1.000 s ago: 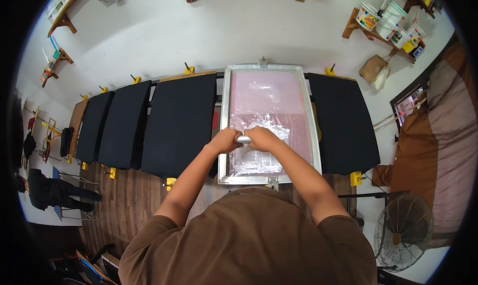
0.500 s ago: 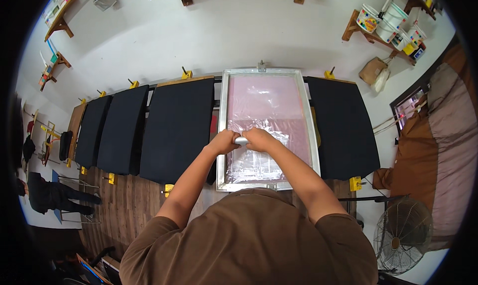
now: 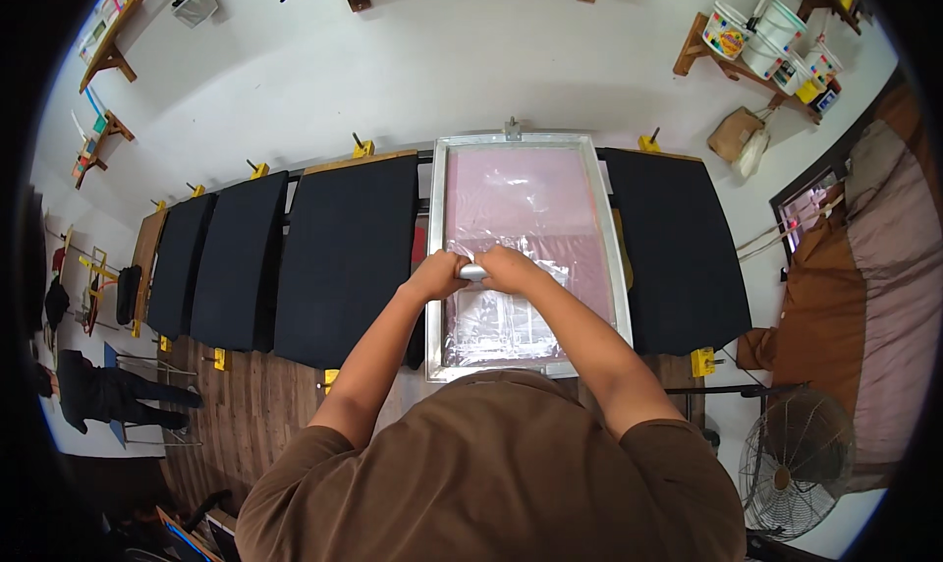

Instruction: Applying ink to a t-shirt using a screen printing frame and a squeegee.

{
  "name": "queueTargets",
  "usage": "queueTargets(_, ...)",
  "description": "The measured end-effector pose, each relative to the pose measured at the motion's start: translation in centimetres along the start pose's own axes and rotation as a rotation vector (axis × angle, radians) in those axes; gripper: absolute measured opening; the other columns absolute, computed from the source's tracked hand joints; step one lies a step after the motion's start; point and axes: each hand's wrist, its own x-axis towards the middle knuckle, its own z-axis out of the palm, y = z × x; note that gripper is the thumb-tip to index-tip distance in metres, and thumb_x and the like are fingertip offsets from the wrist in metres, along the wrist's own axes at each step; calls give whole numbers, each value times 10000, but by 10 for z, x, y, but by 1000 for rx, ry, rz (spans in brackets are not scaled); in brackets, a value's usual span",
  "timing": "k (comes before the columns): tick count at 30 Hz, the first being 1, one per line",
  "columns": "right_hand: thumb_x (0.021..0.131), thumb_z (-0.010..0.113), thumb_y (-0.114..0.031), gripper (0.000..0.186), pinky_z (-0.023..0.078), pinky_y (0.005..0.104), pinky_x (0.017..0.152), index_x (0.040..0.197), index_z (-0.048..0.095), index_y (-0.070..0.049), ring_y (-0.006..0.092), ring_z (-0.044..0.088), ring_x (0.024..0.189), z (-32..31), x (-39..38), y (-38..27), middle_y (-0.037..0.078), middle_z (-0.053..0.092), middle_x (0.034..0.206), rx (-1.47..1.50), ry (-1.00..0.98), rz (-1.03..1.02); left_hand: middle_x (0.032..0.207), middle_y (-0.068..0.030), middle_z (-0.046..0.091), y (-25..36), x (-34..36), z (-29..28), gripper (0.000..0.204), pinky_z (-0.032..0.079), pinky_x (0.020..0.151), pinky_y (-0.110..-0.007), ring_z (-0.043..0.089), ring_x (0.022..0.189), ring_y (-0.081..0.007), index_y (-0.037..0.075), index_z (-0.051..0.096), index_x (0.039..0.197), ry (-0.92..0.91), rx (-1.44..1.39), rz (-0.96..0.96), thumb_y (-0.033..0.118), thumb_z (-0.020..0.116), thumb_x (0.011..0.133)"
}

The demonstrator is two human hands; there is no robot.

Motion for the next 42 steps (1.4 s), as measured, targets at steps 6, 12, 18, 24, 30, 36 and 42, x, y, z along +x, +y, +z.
queueTargets(6, 800, 752, -139, 251, 550, 477, 815, 1007, 655, -36, 403, 697, 900, 2, 2, 0, 214, 703, 905, -12, -27, 34, 904, -187, 733, -3, 3, 1, 181, 566, 805, -454, 713, 870, -378, 56, 744, 929, -24, -13, -2, 140, 767, 771)
queueTargets(12, 806, 751, -140, 253, 551, 482, 821, 1015, 648, -41, 403, 698, 912, 4, -1, -2, 211, 705, 926, -28, -14, 48, 902, -184, 731, -2, 1, 3, 168, 568, 792, -457, 712, 870, -377, 54, 741, 913, -8, 3, 13, 135, 763, 768)
queueTargets(18, 788, 766, -126, 244, 564, 475, 830, 993, 681, -23, 405, 706, 909, 8, -4, -2, 229, 714, 925, -26, 24, 9, 914, -181, 732, 3, -5, 3, 182, 568, 802, -461, 712, 877, -376, 62, 738, 927, -6, 14, 2, 142, 779, 769)
queueTargets(24, 790, 776, -121, 247, 565, 475, 818, 993, 678, -21, 401, 708, 905, 14, -4, 1, 227, 713, 915, -32, 27, 1, 904, -181, 731, 0, -3, 12, 181, 568, 808, -461, 711, 876, -379, 60, 736, 929, -3, 45, -7, 146, 788, 779)
queueTargets(30, 769, 792, -101, 255, 569, 469, 810, 977, 672, -18, 391, 710, 900, 15, -7, -6, 215, 716, 915, -30, 35, 18, 887, -181, 725, 4, -8, 13, 173, 567, 807, -467, 706, 857, -386, 55, 724, 920, 23, 70, 30, 140, 782, 782)
queueTargets(36, 739, 813, -106, 348, 556, 491, 804, 998, 599, -16, 389, 683, 914, 43, -27, -15, 180, 687, 939, -127, 124, -27, 849, -200, 710, 15, -40, 38, 211, 566, 746, -495, 702, 811, -406, 59, 697, 1012, 99, 106, 36, 79, 705, 802)
queueTargets(42, 743, 796, -82, 345, 563, 464, 802, 1019, 600, -19, 361, 684, 938, 64, -53, -31, 165, 689, 963, -152, 149, -31, 863, -198, 699, 20, -68, 62, 326, 561, 733, -504, 695, 832, -407, 52, 638, 1068, 140, 77, 50, 33, 736, 758)
